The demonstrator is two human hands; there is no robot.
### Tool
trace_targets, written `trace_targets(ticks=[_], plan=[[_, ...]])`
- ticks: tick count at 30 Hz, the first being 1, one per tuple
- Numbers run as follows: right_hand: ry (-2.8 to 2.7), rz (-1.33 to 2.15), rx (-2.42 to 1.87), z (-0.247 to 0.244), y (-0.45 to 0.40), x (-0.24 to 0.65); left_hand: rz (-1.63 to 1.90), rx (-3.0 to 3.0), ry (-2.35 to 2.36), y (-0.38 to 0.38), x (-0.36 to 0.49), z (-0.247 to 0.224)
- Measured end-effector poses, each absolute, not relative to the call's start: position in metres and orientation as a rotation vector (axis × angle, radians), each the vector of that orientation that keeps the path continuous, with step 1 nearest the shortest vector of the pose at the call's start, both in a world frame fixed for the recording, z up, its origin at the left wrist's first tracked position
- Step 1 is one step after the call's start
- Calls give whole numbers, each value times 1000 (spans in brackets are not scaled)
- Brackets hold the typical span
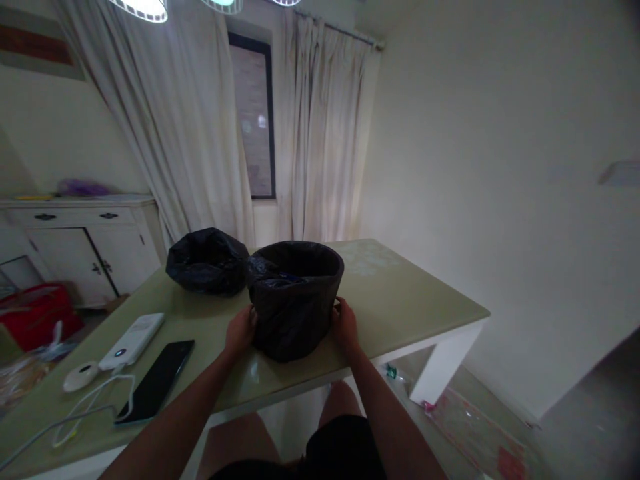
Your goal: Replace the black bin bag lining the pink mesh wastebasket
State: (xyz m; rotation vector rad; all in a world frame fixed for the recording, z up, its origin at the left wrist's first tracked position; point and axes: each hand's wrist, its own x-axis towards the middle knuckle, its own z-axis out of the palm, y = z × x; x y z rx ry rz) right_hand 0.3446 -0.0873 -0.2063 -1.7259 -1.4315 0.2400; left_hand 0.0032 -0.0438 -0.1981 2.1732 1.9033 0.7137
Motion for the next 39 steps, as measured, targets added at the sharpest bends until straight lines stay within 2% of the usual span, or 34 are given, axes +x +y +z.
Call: trace_targets(ticks=[6,11,39], plan=[[-1647,19,-2105,-197,-94,335,523,2351,1844,-47,14,-186],[-1790,-57,-2243,-195,-97,326,396,2359,1900,-48,18,-180],[-1745,-11,-2207,-194,-97,330,299,2355,1939,-53,21,-172]])
